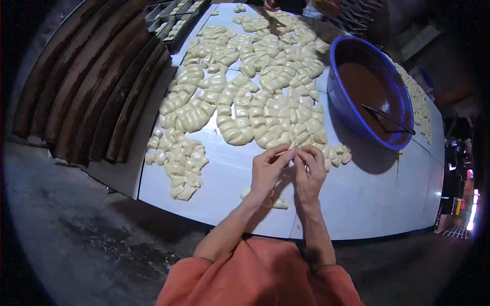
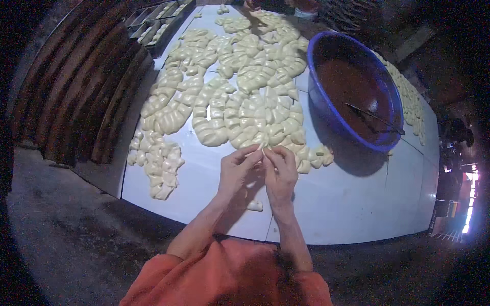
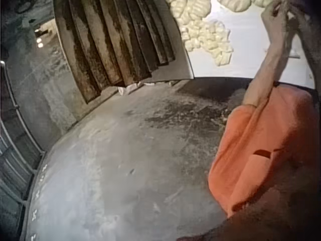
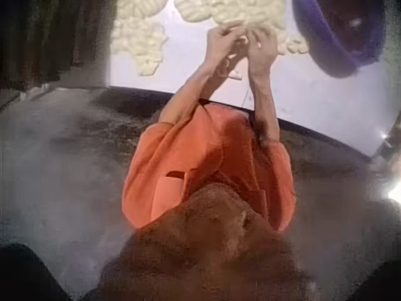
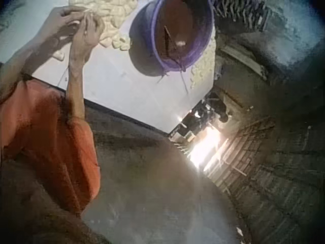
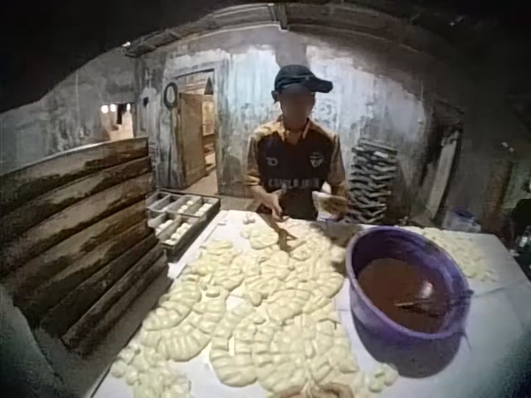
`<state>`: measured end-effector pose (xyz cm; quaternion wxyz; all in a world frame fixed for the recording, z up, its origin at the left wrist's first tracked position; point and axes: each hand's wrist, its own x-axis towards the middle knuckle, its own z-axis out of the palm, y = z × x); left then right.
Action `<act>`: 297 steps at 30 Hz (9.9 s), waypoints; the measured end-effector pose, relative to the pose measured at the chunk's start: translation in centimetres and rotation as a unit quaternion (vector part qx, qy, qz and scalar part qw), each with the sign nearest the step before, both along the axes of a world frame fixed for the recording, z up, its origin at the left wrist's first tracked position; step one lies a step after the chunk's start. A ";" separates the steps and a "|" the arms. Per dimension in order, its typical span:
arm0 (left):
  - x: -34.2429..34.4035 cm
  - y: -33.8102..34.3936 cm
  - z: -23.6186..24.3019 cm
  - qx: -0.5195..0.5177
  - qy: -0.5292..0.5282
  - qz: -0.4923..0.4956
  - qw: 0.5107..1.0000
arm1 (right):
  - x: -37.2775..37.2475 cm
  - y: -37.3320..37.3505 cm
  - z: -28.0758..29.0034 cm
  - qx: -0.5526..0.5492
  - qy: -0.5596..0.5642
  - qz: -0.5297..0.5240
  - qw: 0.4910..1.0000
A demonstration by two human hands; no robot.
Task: The person shapes dough pieces and places them into metal baking tins. The person takes pieces of dough from a large pile on a table, rolls them into rounded shapes, and arranges them inside several metal tins stacked together.
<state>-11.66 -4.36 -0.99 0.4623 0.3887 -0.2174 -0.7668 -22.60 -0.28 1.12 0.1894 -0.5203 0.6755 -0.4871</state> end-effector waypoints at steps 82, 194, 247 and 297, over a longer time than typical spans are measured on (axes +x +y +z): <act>25.5 -9.6 -0.5 -0.483 -0.608 -0.284 0.563 | 18.4 -8.5 -1.9 0.228 0.022 0.207 0.951; 11.4 -1.0 3.1 -0.129 -0.211 -0.210 0.946 | 4.4 -0.4 2.5 0.230 -0.416 0.117 0.872; 22.4 -2.4 2.2 -0.187 -0.431 0.046 0.882 | 4.8 -0.5 4.6 0.317 -0.336 0.194 0.866; 0.5 0.8 6.0 -0.140 -0.208 -0.318 0.914 | -28.0 -11.6 5.4 0.423 0.246 0.205 0.848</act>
